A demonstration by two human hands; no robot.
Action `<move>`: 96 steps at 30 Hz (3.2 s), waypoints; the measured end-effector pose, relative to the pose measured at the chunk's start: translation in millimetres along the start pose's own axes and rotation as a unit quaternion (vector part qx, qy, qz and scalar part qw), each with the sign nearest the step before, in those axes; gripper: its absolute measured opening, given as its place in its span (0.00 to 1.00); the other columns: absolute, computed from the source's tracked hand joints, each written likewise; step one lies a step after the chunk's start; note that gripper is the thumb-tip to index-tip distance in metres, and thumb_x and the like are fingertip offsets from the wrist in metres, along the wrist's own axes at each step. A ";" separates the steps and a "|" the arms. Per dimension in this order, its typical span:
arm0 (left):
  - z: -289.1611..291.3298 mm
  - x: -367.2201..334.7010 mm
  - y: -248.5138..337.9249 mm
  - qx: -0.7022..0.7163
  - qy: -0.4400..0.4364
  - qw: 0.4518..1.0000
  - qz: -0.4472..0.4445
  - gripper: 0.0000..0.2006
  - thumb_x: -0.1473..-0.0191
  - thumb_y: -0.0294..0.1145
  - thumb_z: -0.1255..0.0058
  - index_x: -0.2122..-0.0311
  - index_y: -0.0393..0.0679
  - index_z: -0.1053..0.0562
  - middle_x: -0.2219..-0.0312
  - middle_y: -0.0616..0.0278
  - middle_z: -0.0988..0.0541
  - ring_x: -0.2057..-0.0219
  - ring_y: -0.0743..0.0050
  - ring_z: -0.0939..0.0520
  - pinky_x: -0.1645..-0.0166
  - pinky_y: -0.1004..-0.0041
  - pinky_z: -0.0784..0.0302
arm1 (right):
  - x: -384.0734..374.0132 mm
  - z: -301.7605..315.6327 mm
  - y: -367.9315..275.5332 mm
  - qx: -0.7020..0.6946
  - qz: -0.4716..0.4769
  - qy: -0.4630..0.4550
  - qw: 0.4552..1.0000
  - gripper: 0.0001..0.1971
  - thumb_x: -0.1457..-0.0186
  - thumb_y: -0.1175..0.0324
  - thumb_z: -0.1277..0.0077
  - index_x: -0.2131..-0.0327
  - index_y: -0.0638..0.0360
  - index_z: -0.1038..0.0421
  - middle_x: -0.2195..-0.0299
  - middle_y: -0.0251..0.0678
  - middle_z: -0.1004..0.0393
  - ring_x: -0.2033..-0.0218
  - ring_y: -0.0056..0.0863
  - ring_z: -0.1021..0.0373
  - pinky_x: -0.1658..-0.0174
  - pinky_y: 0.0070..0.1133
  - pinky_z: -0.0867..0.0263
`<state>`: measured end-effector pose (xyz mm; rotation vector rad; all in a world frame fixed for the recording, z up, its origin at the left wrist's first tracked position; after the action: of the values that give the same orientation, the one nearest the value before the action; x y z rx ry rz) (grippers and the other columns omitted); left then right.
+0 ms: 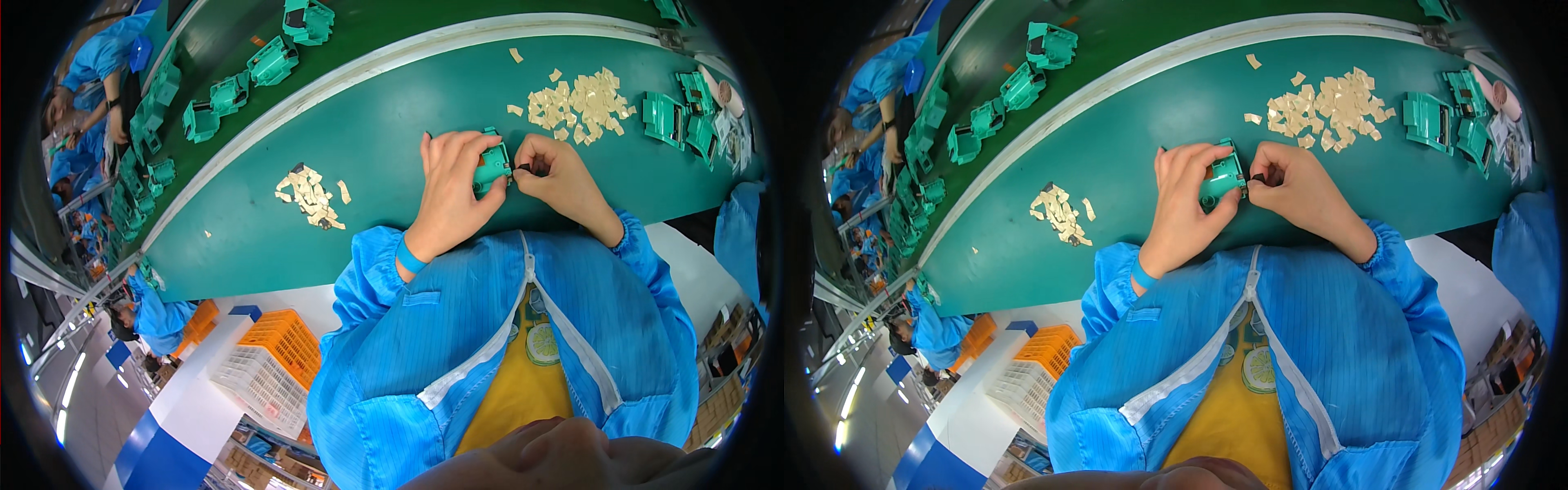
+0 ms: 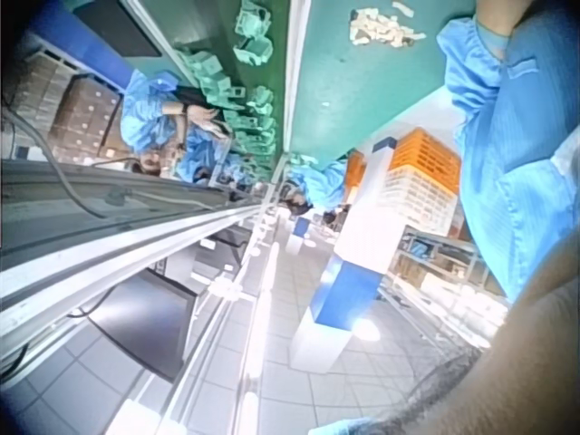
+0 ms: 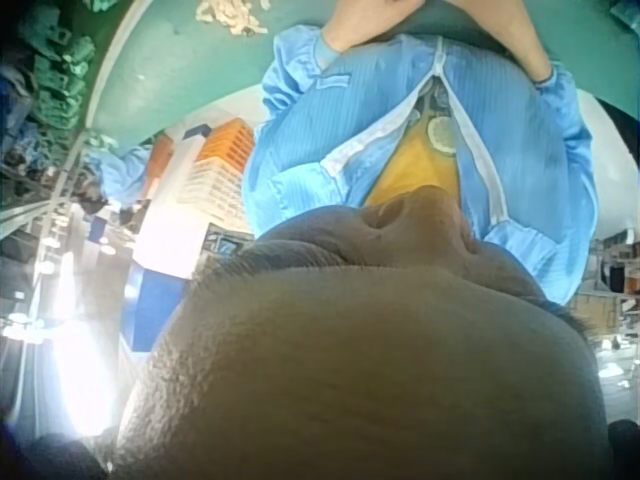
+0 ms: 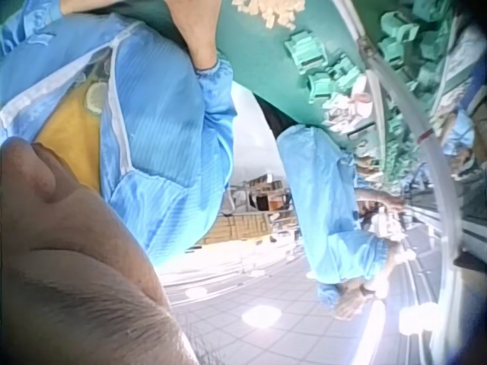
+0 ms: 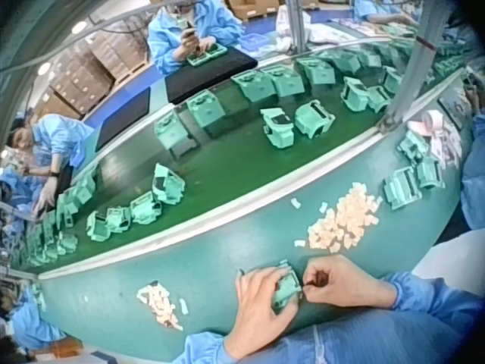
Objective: The person assembles green plastic electronic housing components by hand, inserting small beige internal components into the plastic parts.
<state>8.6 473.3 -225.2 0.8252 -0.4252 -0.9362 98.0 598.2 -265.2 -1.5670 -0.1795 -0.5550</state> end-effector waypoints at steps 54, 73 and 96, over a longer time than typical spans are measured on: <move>-6.1 0.7 -1.3 0.253 -0.043 0.963 0.084 0.28 0.49 0.19 0.44 0.42 0.42 0.32 0.42 0.57 0.35 0.38 0.62 0.32 0.34 0.57 0.33 | 22.1 9.4 -29.5 -0.003 -0.009 0.010 1.000 0.07 0.43 0.73 0.40 0.69 0.67 0.26 0.74 0.31 0.24 0.72 0.14 0.28 0.68 0.17 0.31; -4.1 0.0 -3.1 0.255 -0.024 0.963 0.080 0.27 0.49 0.18 0.42 0.43 0.42 0.33 0.43 0.57 0.34 0.40 0.65 0.30 0.37 0.60 0.31 | 16.4 15.6 -25.2 -0.057 0.029 0.066 0.996 0.16 0.44 0.78 0.39 0.62 0.60 0.40 0.72 0.32 0.28 0.68 0.18 0.26 0.65 0.18 0.30; 45.9 -99.5 -31.0 -0.235 0.298 0.925 -0.019 0.28 0.45 0.34 0.41 0.39 0.46 0.32 0.34 0.52 0.37 0.32 0.51 0.40 0.33 0.30 0.54 | 19.3 64.2 18.5 -0.105 0.092 0.091 0.986 0.03 0.34 0.74 0.49 0.60 0.62 0.29 0.65 0.31 0.24 0.64 0.16 0.28 0.58 0.16 0.31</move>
<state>-91.8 526.7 -218.5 0.6326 0.3389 -0.7310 138.0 654.7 -271.8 -1.7045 0.1673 -0.5812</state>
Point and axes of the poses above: each hand's wrist, its own x-axis away from the middle knuckle, its own z-axis out of the back of the hand, y = z × x, the point moved 8 cm from there along -x, towards the middle knuckle
